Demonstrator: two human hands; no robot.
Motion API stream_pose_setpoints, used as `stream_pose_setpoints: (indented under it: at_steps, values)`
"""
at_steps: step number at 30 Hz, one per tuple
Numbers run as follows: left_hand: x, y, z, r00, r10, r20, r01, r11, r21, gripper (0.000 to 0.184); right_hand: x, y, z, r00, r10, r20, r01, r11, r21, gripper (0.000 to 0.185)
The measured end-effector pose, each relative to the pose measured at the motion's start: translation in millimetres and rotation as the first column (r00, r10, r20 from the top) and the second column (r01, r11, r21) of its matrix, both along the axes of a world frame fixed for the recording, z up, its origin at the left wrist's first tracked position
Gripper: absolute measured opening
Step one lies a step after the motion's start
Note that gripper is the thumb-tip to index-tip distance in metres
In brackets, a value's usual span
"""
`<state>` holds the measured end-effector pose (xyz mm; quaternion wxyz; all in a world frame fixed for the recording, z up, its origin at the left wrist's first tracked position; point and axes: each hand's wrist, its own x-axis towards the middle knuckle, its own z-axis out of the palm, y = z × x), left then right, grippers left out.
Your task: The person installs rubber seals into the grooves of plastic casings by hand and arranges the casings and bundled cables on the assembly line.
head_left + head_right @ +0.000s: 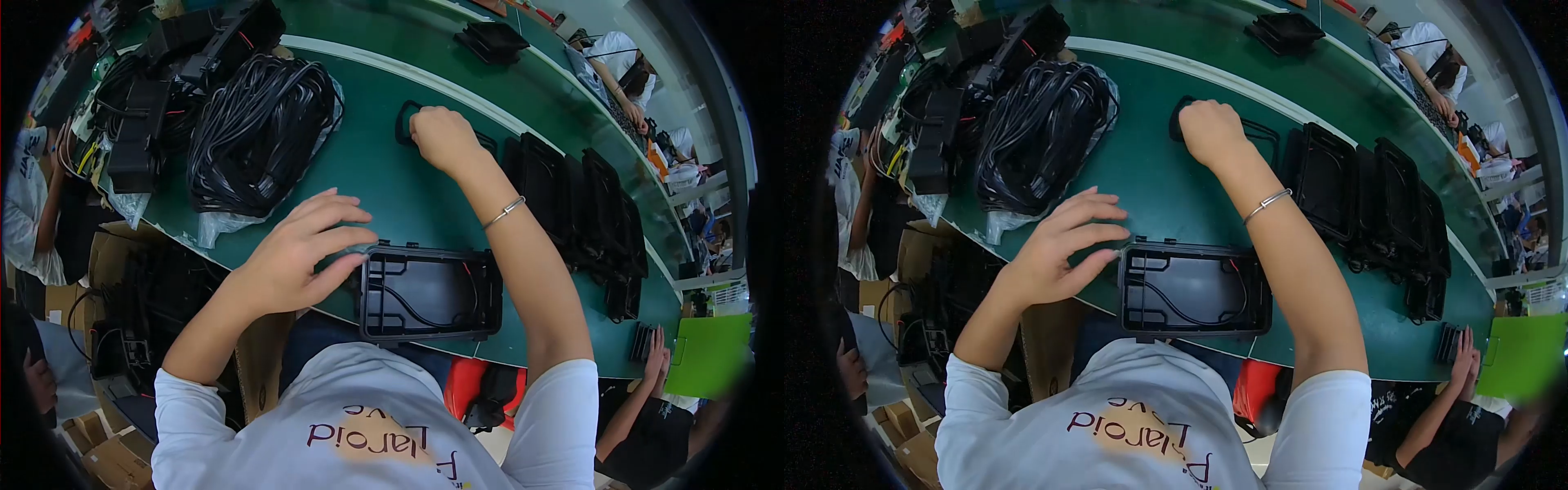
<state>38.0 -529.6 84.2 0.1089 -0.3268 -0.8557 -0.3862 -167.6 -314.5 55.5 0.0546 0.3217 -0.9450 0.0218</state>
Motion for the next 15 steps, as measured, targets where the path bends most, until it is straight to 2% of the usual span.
stream_pose_setpoints:
  at_steps: [2, 3, 5, 6, 7, 9, 10, 12, 14, 15]
  values:
    - [-4.5, -2.4, 0.7, 1.000, 0.003, 0.001, -0.003, 1.000, -0.001, 0.025, 0.7, 3.7, -2.3, 0.979, 0.149, -0.135, -0.140, 0.987, 0.076, 0.009]
    - [-7.1, -2.3, 1.4, 1.000, 0.021, -0.015, -0.021, 1.000, 0.008, 0.025, 3.0, 5.3, 3.7, 0.980, 0.147, -0.130, -0.139, 0.987, 0.076, 0.009]
    - [-14.6, -1.6, 2.9, 0.996, 0.056, -0.062, -0.054, 0.998, 0.036, 0.024, 7.0, 11.0, 26.2, 0.973, -0.070, 0.221, 0.119, 0.968, -0.219, 0.011]
    - [-19.3, -0.2, 6.7, 0.993, 0.086, -0.078, -0.081, 0.995, 0.062, 0.025, -2.2, 23.4, 23.2, 0.992, -0.028, 0.124, 0.080, 0.896, -0.437, 0.013]
    - [-24.4, 1.6, 12.7, 0.989, 0.116, -0.092, -0.108, 0.990, 0.089, 0.026, -7.4, 31.3, 30.6, 0.996, 0.004, 0.084, 0.053, 0.742, -0.668, 0.015]
    - [-42.1, 3.9, 26.4, 0.982, 0.141, -0.124, -0.122, 0.981, 0.149, 0.028, -4.9, 48.9, 63.7, 0.979, 0.038, 0.202, 0.172, 0.393, -0.903, 0.017]
    - [-53.5, 6.8, 33.9, 0.979, 0.143, -0.145, -0.113, 0.974, 0.196, 0.028, -4.8, 60.4, 79.5, 0.981, 0.078, 0.180, 0.156, 0.248, -0.956, 0.021]
    - [-74.9, 17.2, 49.1, 0.971, 0.178, -0.162, -0.140, 0.965, 0.223, 0.034, 12.0, 72.8, 115.2, 0.980, 0.166, 0.114, 0.097, 0.109, -0.989, 0.021]
    - [-101.4, 32.5, 58.4, 0.969, 0.182, -0.165, -0.127, 0.946, 0.299, 0.038, 38.8, 62.2, 143.8, 0.989, 0.129, 0.067, 0.057, 0.074, -0.996, 0.019]
    - [-119.0, 43.3, 61.6, 0.955, 0.216, -0.204, -0.137, 0.930, 0.342, 0.037, 50.5, 54.5, 153.7, 0.996, 0.035, 0.081, 0.078, 0.084, -0.993, 0.020]
